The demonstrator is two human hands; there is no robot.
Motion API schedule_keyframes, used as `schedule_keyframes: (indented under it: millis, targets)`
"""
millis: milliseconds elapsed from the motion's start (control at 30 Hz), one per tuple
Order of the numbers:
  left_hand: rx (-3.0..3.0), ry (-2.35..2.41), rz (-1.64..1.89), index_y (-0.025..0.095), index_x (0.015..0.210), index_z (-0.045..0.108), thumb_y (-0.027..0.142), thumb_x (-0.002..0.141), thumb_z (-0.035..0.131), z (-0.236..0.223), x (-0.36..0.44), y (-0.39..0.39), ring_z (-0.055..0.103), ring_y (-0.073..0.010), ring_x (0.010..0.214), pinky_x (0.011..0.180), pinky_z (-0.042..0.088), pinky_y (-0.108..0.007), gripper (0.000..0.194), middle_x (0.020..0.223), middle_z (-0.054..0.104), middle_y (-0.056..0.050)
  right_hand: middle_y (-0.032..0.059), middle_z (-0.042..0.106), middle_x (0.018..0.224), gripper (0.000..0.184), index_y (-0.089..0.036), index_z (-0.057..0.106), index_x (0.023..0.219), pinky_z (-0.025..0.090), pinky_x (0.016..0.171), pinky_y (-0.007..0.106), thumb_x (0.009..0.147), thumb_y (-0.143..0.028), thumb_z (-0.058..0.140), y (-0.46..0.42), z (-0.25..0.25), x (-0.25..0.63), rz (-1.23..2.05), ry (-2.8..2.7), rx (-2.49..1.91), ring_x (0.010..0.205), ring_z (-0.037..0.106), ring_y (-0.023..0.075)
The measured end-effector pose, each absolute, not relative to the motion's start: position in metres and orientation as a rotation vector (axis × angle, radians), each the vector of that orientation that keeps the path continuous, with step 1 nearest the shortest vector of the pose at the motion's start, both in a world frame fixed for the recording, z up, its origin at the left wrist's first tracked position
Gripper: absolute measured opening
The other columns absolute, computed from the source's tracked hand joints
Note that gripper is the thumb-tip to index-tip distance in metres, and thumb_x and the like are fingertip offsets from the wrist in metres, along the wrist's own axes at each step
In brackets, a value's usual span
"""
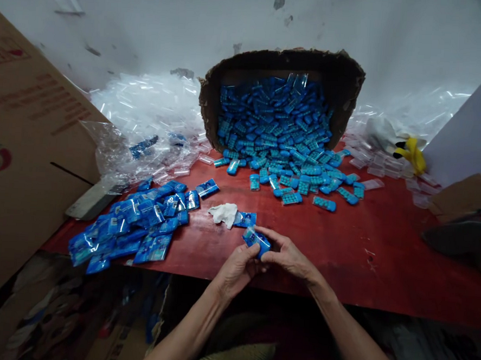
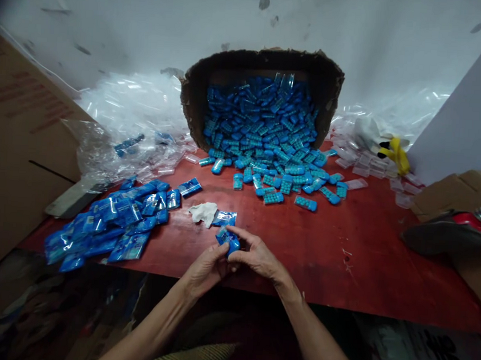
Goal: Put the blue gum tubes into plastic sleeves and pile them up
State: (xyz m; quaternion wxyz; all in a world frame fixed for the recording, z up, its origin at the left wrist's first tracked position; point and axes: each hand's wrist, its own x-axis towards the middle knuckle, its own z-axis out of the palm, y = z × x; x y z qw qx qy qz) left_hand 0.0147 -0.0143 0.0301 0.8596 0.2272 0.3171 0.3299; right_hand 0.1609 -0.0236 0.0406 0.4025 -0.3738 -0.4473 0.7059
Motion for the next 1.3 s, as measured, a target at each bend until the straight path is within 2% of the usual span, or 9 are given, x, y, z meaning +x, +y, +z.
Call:
schedule_keyframes:
  millis: [267,400,500,567,667,733,833,1100,1300]
  targets:
    - [0.446,0.686,0.754,0.013,0.085,0.059,0.028,0.071,0.06,0.037,0.006,-0.013,0.058,-0.0147,0.059,0.054,0.045,-0.025,0.02,0.072,0.063,-0.006,0.0025,0.051,0.108,0.065,-0.028,0.037,0.123,0.046,0.056,0.023,0.064,-0.018,0.062,-0.021,0.026,0.166,1.778,-1.171,-0.862,0.062,0.053,0.0074]
    - [0.268,0.696,1.195,0.015,0.077,0.057,0.045,0.073,0.051,0.07,-0.049,0.024,0.059,-0.0176,0.07,0.064,0.049,-0.031,0.031,0.074,0.063,-0.006,0.0025,0.056,0.092,0.037,-0.021,0.051,0.111,0.043,0.058,0.023,0.074,-0.024,0.054,-0.005,0.017,0.163,1.401,-1.444,-1.215,0.065,0.051,0.0091]
    - [0.251,0.713,1.563,0.011,0.094,0.053,0.059,0.072,0.039,0.093,-0.099,0.057,0.059,-0.0202,0.084,0.066,0.051,-0.032,0.054,0.09,0.062,-0.012,0.0029,0.058,0.087,0.025,-0.019,0.057,0.101,0.042,0.071,0.027,0.078,-0.024,0.05,0.014,0.012,0.153,0.945,-1.703,-1.43,0.076,0.053,0.0127]
    - [0.202,0.832,1.597,0.009,0.1,0.049,0.048,0.08,0.036,0.095,-0.12,0.069,0.059,-0.0189,0.086,0.066,0.051,-0.03,0.046,0.09,0.061,-0.014,0.0036,0.057,0.088,0.022,-0.02,0.057,0.1,0.04,0.074,0.027,0.079,-0.023,0.05,0.028,0.009,0.145,0.667,-1.857,-1.56,0.081,0.052,0.014]
    - [0.17,1.019,1.437,0.01,0.091,0.052,0.026,0.084,0.036,0.076,-0.117,0.065,0.061,-0.0161,0.072,0.061,0.051,-0.029,0.023,0.074,0.062,-0.009,0.0048,0.056,0.087,0.015,-0.022,0.061,0.09,0.039,0.072,0.027,0.078,-0.023,0.052,0.045,0.003,0.133,0.442,-1.944,-1.714,0.083,0.051,0.0168]
    - [0.227,1.069,1.314,0.012,0.082,0.054,0.015,0.08,0.042,0.055,-0.098,0.05,0.061,-0.0139,0.062,0.06,0.051,-0.027,0.013,0.065,0.061,-0.005,0.0058,0.056,0.083,0.012,-0.022,0.062,0.081,0.038,0.071,0.028,0.078,-0.022,0.051,0.051,-0.002,0.128,0.406,-1.944,-1.747,0.082,0.05,0.0181]
    - [0.306,1.116,1.107,0.012,0.079,0.053,0.015,0.075,0.05,0.029,-0.06,0.023,0.059,-0.0123,0.051,0.051,0.048,-0.023,0.006,0.06,0.061,-0.004,0.0064,0.056,0.08,0.017,-0.021,0.063,0.078,0.038,0.071,0.028,0.081,-0.022,0.046,0.052,-0.006,0.128,0.364,-1.965,-1.757,0.081,0.05,0.0186]
    - [0.497,1.091,0.934,0.014,0.089,0.05,0.028,0.064,0.065,0.02,-0.001,0.003,0.053,-0.008,0.043,0.04,0.039,-0.017,0.033,0.065,0.06,-0.002,0.003,0.058,0.077,0.02,-0.022,0.064,0.086,0.041,0.067,0.024,0.083,-0.026,0.045,0.026,0.012,0.139,0.49,-1.849,-1.578,0.072,0.054,0.0142]
    - [0.599,1.152,1.037,0.011,0.076,0.056,0.034,0.06,0.066,0.016,0.01,0.011,0.051,-0.0078,0.043,0.04,0.036,-0.017,0.029,0.06,0.059,-0.002,0.0045,0.057,0.085,0.025,-0.019,0.059,0.097,0.043,0.069,0.026,0.075,-0.029,0.052,0.012,0.021,0.137,0.802,-1.545,-1.434,0.075,0.053,0.0152]
